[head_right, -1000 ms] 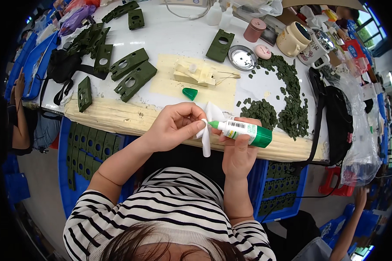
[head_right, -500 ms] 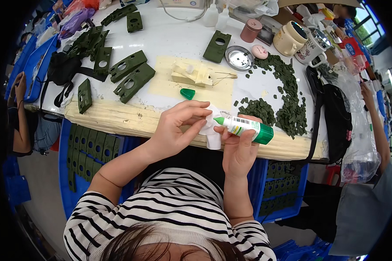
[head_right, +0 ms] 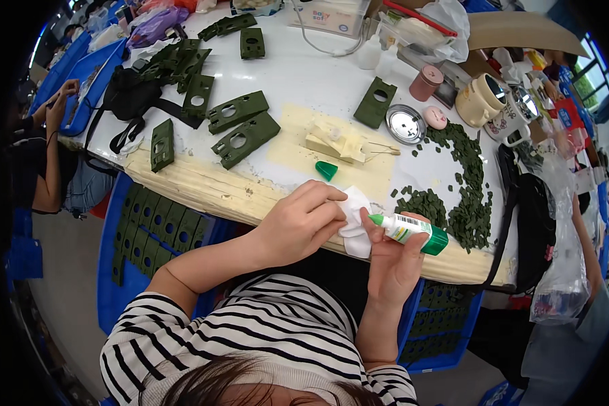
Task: Applying glue to plastic components to assemble model tank parts.
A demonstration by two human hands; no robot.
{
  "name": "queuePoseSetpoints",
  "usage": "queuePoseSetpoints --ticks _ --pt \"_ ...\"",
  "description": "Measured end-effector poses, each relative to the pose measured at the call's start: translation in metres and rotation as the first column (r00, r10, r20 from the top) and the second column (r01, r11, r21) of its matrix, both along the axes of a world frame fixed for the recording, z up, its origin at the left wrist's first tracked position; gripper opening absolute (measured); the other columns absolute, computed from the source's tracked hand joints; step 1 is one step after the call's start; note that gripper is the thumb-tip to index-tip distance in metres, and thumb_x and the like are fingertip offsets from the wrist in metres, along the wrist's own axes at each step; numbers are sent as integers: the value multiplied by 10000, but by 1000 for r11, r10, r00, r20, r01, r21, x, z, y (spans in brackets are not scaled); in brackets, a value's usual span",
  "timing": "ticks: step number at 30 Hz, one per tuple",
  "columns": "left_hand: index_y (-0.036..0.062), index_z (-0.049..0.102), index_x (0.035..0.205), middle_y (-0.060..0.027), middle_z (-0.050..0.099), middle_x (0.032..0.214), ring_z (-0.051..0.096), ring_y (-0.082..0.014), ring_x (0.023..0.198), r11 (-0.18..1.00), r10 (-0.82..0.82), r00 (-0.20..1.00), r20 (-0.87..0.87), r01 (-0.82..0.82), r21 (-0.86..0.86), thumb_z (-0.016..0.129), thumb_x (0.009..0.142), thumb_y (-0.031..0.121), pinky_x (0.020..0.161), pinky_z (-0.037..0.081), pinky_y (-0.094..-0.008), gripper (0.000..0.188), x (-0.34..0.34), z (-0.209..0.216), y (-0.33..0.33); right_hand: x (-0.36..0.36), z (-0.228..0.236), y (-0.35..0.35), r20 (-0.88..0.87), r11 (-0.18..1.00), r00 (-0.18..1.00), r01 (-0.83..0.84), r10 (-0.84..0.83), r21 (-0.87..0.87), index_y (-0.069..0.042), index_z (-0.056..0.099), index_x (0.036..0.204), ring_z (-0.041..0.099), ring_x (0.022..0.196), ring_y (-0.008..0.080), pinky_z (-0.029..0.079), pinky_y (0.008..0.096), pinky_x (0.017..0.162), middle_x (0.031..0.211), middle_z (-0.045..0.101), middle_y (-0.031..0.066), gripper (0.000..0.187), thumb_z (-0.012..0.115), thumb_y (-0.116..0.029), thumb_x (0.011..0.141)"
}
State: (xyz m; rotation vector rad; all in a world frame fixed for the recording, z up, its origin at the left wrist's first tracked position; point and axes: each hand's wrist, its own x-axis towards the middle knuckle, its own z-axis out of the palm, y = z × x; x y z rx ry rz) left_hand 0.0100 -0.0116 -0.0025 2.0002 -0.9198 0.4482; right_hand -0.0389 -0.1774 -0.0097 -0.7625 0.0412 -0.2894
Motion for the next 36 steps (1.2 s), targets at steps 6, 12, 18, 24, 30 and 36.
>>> queuePoseSetpoints --ticks 6,12,18,24,30,36 --pt "36 579 763 -72 575 866 555 -242 770 1000 2 1000 -3 -2 12 719 717 85 659 463 -337 155 1 3 11 2 2 5 14 998 1000 27 -26 -60 -65 477 1091 521 687 152 329 572 1026 809 536 29 405 453 -437 934" --pt "56 597 791 -43 565 812 546 -212 714 997 -17 1000 -13 18 71 737 694 116 622 459 -317 180 -3 2 13 -3 5 4 71 990 997 47 -37 -136 -60 468 1103 524 685 144 374 509 1009 822 538 27 430 467 -451 925" --pt "63 630 938 -28 569 831 542 -196 757 975 -132 987 94 112 190 723 691 196 662 459 -321 296 -5 2 5 -6 3 0 79 983 994 83 -70 -165 -61 462 1114 516 684 140 447 437 917 866 531 30 431 460 -451 932" --pt "49 622 974 -39 577 867 544 -204 776 977 -110 986 128 84 196 702 713 183 679 466 -319 304 6 -6 -9 -6 5 2 62 990 995 79 -72 -116 -63 467 1105 522 675 144 423 492 954 834 543 37 409 451 -436 939" --pt "64 560 787 -61 540 833 530 -217 758 995 96 968 231 -102 14 702 720 148 646 434 -323 178 -1 0 34 -5 -1 -3 6 997 1000 7 -7 -79 -59 474 1094 526 651 148 352 583 1010 819 557 44 403 451 -429 938" --pt "23 461 1165 -133 494 1068 473 -266 986 597 764 526 374 -796 -99 780 680 231 849 358 -378 617 5 -5 140 -4 -6 -7 31 997 999 38 -36 -68 -49 471 1113 525 653 145 365 526 1020 824 575 55 417 447 -428 942"
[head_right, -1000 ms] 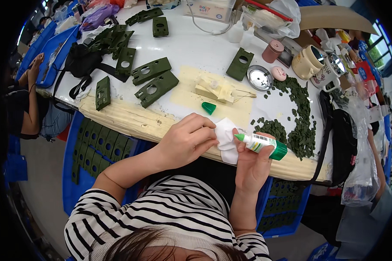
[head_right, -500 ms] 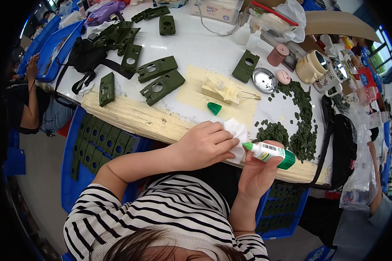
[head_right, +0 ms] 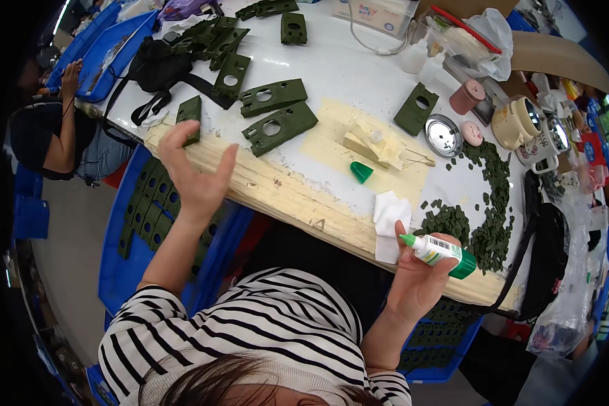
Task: Applying glue to plastic components to assemble model tank parts.
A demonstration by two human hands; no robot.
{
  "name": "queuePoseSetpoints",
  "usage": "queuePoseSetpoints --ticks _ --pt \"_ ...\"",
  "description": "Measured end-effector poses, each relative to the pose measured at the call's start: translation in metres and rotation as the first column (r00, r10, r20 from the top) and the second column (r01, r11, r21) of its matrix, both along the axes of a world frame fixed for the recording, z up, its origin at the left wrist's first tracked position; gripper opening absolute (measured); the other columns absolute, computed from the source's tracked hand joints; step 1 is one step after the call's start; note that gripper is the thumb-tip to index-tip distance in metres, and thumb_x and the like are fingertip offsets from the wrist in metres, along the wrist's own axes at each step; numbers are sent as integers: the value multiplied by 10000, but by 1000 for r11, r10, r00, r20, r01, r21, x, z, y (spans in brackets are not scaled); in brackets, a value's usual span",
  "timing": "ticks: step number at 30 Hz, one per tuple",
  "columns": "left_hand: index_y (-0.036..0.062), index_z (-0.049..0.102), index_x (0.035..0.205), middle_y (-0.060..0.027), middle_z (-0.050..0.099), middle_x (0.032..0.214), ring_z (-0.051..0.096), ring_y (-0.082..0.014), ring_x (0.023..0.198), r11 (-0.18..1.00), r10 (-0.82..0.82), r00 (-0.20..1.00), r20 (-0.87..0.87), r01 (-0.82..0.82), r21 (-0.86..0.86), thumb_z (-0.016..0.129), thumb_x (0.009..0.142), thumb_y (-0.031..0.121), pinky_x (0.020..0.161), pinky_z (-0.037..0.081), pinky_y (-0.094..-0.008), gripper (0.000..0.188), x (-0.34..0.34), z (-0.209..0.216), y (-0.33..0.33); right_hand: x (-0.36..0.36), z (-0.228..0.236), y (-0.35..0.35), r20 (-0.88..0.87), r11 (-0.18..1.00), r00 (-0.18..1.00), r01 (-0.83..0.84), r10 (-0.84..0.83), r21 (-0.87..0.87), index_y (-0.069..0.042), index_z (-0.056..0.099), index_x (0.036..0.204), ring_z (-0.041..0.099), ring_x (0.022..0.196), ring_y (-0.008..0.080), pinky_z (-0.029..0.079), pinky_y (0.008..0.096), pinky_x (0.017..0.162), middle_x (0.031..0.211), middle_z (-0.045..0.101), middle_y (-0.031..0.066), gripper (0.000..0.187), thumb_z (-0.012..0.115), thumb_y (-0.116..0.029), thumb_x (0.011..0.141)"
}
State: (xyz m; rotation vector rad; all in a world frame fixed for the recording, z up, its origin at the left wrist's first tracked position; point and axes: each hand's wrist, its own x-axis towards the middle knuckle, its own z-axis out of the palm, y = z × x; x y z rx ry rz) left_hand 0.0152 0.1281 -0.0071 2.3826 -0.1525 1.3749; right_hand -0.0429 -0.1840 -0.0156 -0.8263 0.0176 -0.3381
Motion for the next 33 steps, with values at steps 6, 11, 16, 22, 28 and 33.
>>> queuePoseSetpoints --ticks 6,11,16,22,28,33 --pt "36 243 1400 -165 461 1173 477 -293 1026 931 256 913 -318 -321 -172 745 713 259 909 336 -406 879 -1 -7 42 3 5 6 46 996 998 -26 30 -85 -39 459 1117 509 644 144 440 444 949 872 562 64 427 443 -430 946" --pt "44 237 1418 -184 472 1192 529 -245 1011 944 156 963 -218 -211 -254 680 769 103 871 434 -349 789 1 -13 59 -2 6 5 37 994 999 23 -19 -109 -41 456 1115 530 663 149 467 411 895 901 557 63 420 441 -426 949" --pt "20 102 1432 -192 363 1291 475 -237 1101 901 65 998 -12 -63 -429 610 836 8 938 417 -341 783 -10 0 66 -6 6 -5 12 988 998 57 -56 -146 -46 453 1124 554 678 153 468 399 884 931 554 60 411 443 -419 950" --pt "71 -35 1441 -206 350 1273 489 -295 1129 576 -636 764 110 565 -591 576 684 -99 896 493 -367 988 -25 33 -5 2 16 9 112 970 990 -58 86 -234 -36 492 1027 536 1005 252 420 417 918 989 562 135 489 543 -498 874" --pt "121 -68 1454 -201 349 1272 501 -303 1135 186 -966 256 29 768 -613 604 662 -103 877 496 -392 1062 -15 23 -55 2 21 23 114 914 927 -323 358 -245 -70 471 996 508 1133 319 401 530 975 1205 530 196 495 591 -520 829" --pt "119 -48 1455 -181 355 1281 444 -280 1199 -33 -988 80 132 724 -689 630 675 -99 956 444 -402 1057 -5 11 -75 -3 25 13 118 909 941 -265 316 -320 -58 458 1014 591 993 235 463 368 914 1082 601 203 483 574 -498 852"
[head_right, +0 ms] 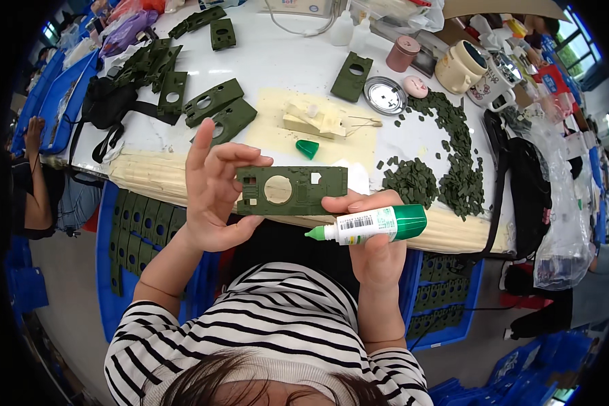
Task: Applying glue to plastic components to assemble model tank parts.
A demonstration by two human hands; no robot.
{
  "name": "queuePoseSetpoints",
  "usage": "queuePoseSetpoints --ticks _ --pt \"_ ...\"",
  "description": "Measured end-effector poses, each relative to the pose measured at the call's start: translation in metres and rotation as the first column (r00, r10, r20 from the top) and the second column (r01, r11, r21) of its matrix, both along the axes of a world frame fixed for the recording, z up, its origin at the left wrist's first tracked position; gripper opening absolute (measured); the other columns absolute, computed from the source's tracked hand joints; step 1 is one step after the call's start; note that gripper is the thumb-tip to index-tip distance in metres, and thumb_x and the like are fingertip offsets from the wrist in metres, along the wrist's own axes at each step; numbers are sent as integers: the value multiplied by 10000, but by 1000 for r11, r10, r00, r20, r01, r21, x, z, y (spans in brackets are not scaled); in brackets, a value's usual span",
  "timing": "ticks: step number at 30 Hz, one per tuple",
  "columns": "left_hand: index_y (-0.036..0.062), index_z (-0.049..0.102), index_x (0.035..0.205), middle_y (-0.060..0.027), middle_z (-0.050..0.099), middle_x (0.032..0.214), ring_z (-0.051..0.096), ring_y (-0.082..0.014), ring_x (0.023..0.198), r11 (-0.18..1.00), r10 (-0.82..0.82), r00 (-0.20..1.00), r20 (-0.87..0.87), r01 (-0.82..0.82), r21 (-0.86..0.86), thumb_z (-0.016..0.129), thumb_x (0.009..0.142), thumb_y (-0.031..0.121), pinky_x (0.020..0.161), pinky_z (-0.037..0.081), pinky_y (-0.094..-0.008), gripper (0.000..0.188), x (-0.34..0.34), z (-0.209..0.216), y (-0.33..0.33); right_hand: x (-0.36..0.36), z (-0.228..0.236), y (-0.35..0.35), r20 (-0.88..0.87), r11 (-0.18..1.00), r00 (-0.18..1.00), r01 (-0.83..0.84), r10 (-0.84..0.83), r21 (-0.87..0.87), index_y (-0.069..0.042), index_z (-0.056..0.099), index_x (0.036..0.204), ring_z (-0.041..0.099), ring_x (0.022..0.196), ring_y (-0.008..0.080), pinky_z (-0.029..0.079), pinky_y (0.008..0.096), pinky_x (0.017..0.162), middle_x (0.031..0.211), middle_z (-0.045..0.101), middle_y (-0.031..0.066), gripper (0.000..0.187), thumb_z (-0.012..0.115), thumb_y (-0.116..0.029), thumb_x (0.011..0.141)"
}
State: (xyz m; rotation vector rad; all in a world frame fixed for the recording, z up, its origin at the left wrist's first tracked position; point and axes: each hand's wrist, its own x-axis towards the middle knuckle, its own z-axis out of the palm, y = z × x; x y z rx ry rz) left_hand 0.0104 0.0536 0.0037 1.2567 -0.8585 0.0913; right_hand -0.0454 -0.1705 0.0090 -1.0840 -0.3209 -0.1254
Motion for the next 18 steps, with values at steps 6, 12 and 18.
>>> queuePoseSetpoints --ticks 6,12,18 --pt "75 154 1411 -169 375 1327 456 -246 1206 986 -161 946 -283 140 -94 770 671 -16 964 445 -389 967 0 -13 -18 -1 -2 9 -18 996 999 31 -30 80 -14 452 1045 591 1003 265 462 378 882 1017 621 236 524 568 -491 861" --pt "38 342 1283 -142 379 1347 512 -207 1141 957 -286 916 -283 257 -134 697 741 -59 933 496 -349 656 0 -17 -26 -5 -1 10 -85 999 996 11 -8 39 -14 460 1033 576 1031 287 451 400 898 1036 610 239 501 567 -474 867" --pt "23 346 1262 -147 366 1363 523 -243 1142 918 -384 776 -501 264 -295 650 796 -38 900 523 -352 560 -6 -2 -25 -29 47 -26 387 834 763 551 -518 32 -20 500 1058 522 965 260 395 400 947 945 569 133 520 507 -511 885"
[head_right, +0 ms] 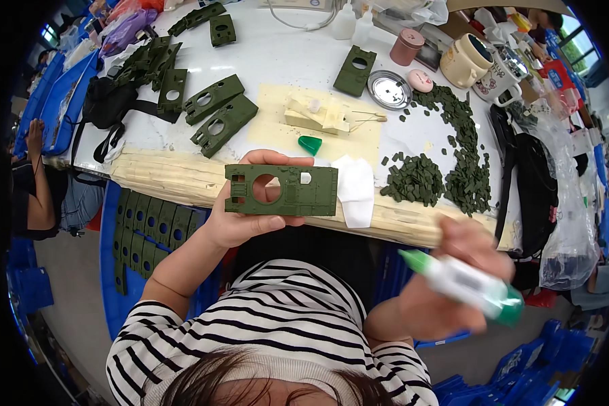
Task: Applying glue to plastic components to assemble model tank parts.
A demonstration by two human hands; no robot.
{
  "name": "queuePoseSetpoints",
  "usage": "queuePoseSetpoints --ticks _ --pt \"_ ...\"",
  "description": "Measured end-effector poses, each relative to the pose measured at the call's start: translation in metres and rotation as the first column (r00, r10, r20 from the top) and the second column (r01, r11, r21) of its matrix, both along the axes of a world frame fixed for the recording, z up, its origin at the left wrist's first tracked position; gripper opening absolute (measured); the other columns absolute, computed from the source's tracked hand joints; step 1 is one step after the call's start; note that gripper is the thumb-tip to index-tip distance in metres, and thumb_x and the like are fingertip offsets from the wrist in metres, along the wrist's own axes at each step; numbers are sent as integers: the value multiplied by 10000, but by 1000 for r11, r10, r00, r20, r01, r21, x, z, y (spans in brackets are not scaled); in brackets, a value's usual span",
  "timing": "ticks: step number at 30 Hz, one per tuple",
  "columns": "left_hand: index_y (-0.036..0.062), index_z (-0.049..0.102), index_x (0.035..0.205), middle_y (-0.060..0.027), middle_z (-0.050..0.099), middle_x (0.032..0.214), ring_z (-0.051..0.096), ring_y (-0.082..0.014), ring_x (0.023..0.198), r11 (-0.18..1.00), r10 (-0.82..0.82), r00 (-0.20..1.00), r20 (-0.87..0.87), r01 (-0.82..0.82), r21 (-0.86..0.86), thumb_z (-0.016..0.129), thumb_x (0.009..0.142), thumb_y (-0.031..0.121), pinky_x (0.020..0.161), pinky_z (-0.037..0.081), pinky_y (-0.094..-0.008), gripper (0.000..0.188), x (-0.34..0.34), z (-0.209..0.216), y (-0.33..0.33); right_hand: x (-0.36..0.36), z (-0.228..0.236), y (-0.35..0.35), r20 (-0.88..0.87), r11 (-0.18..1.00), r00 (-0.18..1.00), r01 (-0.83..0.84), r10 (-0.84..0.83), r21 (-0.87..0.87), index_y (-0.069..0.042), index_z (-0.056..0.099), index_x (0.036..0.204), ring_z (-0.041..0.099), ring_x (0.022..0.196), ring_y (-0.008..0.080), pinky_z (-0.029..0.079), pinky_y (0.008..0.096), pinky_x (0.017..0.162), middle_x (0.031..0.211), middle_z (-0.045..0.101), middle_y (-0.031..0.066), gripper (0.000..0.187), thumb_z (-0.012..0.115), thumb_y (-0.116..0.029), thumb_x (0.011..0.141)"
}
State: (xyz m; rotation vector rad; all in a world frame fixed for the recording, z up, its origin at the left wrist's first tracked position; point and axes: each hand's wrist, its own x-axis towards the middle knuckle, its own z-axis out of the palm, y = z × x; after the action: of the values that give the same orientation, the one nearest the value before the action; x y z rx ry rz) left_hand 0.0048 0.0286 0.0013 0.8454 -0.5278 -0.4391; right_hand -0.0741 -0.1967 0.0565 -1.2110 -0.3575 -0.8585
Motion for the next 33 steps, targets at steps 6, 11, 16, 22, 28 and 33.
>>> queuePoseSetpoints --ticks 6,11,16,22,28,33 --pt "34 349 1250 -186 378 1356 529 -256 1132 999 -36 999 -13 37 26 685 773 -14 858 544 -351 585 -4 0 -2 21 -6 18 138 889 950 310 -279 -338 -20 532 983 548 868 246 453 384 838 877 581 99 588 588 -575 799" --pt "46 347 1239 -254 378 1342 531 -281 1129 998 -37 997 -72 41 52 729 729 -3 823 558 -353 640 -9 7 -5 29 -28 35 -235 995 972 -22 -1 -95 6 514 995 593 892 259 467 389 840 882 594 127 523 663 -459 807" --pt "48 344 1236 -259 377 1340 524 -289 1141 997 -27 999 -28 29 74 722 734 -15 842 553 -376 631 -13 10 -5 31 -40 39 -224 993 969 -114 109 -13 9 487 1005 609 891 282 491 390 823 926 593 154 417 680 -314 828" --pt "46 346 1231 -263 376 1340 522 -296 1143 997 -18 999 26 16 69 705 744 -32 848 551 -384 610 -15 6 -6 32 -38 41 -242 993 964 -117 113 -1 1 468 1018 613 920 290 489 392 837 932 600 167 434 687 -319 823" --pt "48 349 1229 -268 372 1345 522 -300 1144 997 -10 999 50 7 78 703 745 -34 851 550 -389 606 -14 5 -5 32 -39 43 -247 992 962 -123 118 -5 -2 460 1017 613 932 294 484 394 852 937 602 172 442 682 -332 825" --pt "45 350 1229 -271 375 1341 522 -301 1141 998 0 1000 23 -2 69 700 747 -34 852 549 -389 601 -15 7 -6 32 -38 44 -255 992 960 -122 114 -17 -2 460 1016 612 938 294 484 395 856 941 603 173 436 676 -332 830"
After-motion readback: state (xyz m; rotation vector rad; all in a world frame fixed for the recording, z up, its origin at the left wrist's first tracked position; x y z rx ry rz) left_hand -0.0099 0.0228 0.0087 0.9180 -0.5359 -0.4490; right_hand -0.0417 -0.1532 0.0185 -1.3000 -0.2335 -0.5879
